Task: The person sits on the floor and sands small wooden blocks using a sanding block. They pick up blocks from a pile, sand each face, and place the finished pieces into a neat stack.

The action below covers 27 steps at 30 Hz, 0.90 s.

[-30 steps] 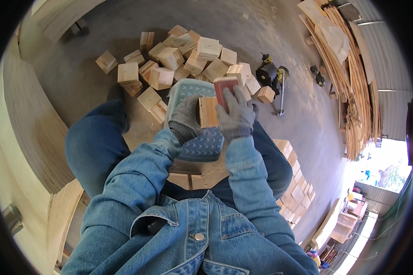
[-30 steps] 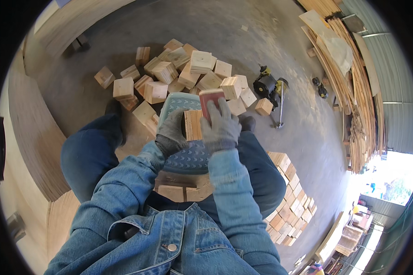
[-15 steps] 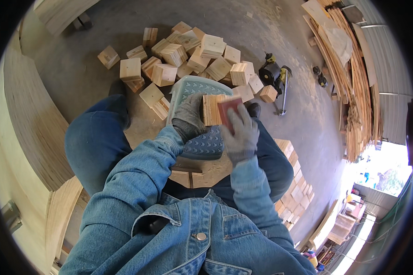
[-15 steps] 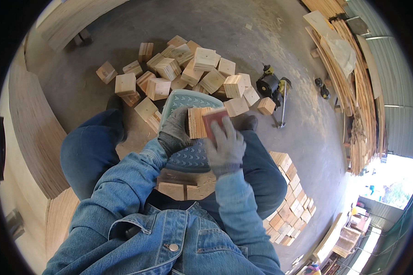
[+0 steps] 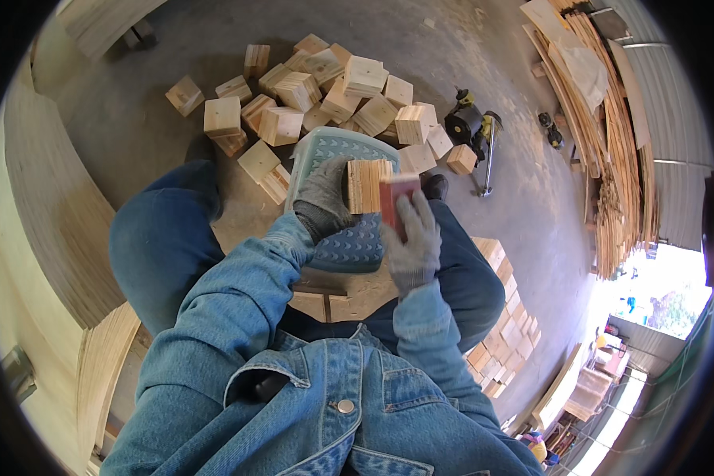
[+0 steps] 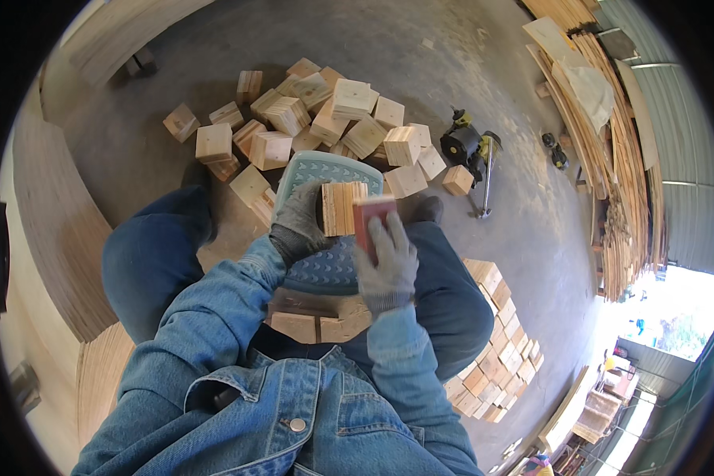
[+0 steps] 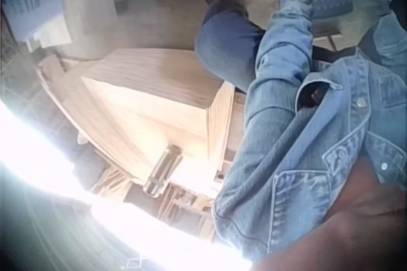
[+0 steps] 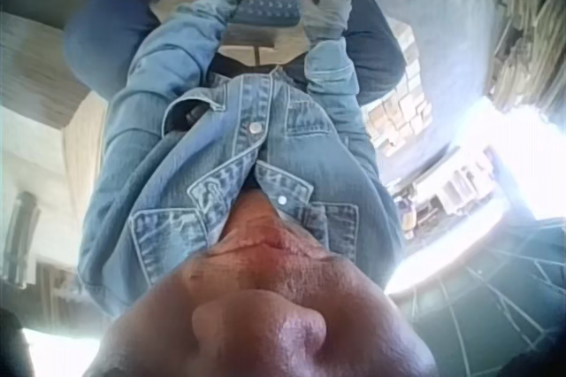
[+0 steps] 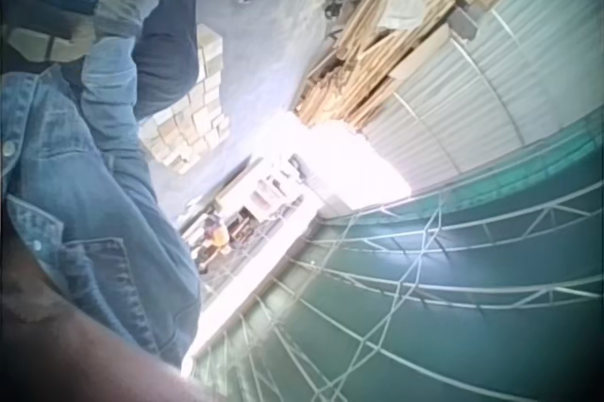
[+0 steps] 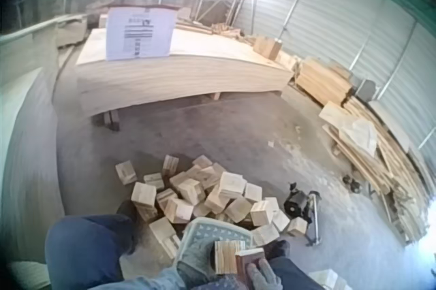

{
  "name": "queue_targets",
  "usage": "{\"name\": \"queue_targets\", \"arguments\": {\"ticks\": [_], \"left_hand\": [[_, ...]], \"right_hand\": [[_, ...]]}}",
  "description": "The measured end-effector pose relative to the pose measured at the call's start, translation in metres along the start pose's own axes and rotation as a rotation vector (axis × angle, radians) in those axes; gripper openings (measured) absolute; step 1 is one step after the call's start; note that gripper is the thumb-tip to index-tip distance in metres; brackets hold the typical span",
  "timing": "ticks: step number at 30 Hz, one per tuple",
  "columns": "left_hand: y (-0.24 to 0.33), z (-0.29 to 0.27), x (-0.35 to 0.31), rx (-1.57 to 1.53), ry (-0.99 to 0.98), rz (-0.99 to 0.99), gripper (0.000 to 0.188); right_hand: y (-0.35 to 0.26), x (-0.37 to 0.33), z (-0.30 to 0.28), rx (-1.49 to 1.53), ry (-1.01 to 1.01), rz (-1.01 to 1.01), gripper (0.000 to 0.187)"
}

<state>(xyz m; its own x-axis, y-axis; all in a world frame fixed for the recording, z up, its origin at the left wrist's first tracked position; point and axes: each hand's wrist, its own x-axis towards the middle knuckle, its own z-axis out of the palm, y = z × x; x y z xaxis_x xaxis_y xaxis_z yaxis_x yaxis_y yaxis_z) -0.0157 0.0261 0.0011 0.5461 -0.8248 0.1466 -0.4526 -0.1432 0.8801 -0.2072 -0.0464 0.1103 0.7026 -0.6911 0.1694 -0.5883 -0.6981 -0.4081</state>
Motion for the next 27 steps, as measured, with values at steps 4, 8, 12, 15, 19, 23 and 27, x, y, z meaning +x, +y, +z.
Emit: {"name": "queue_targets", "arguments": {"ticks": [4, 8, 12, 15, 19, 23, 27], "left_hand": [[0.006, -0.001, 0.002, 0.081, -0.045, -0.042, 0.094], [0.004, -0.003, 0.000, 0.021, -0.045, -0.044, 0.091], [0.010, -0.006, 0.001, -0.003, -0.051, -0.053, 0.089], [-0.001, -0.001, 0.000, -0.040, -0.048, -0.048, 0.087], [-0.001, 0.001, 0.000, -0.026, -0.038, -0.060, 0.091], [0.010, -0.002, 0.001, 0.048, -0.033, -0.055, 0.092], [-0.005, 0.007, 0.002, -0.028, 0.006, -0.028, 0.092]], "right_hand": [[0.008, -0.043, -0.004, 0.146, -0.024, 0.093, 0.063], [0.010, -0.014, 0.002, 0.265, -0.002, 0.107, 0.065], [0.013, 0.066, 0.010, 0.312, -0.038, 0.099, 0.060], [0.020, 0.114, 0.027, 0.635, -0.104, 0.275, 0.058], [0.033, 0.115, 0.031, 0.869, -0.158, 0.447, 0.059], [0.055, 0.054, 0.024, 1.072, -0.166, 0.533, 0.059], [0.050, -0.011, 0.000, 1.085, -0.213, 0.688, 0.054]]}}
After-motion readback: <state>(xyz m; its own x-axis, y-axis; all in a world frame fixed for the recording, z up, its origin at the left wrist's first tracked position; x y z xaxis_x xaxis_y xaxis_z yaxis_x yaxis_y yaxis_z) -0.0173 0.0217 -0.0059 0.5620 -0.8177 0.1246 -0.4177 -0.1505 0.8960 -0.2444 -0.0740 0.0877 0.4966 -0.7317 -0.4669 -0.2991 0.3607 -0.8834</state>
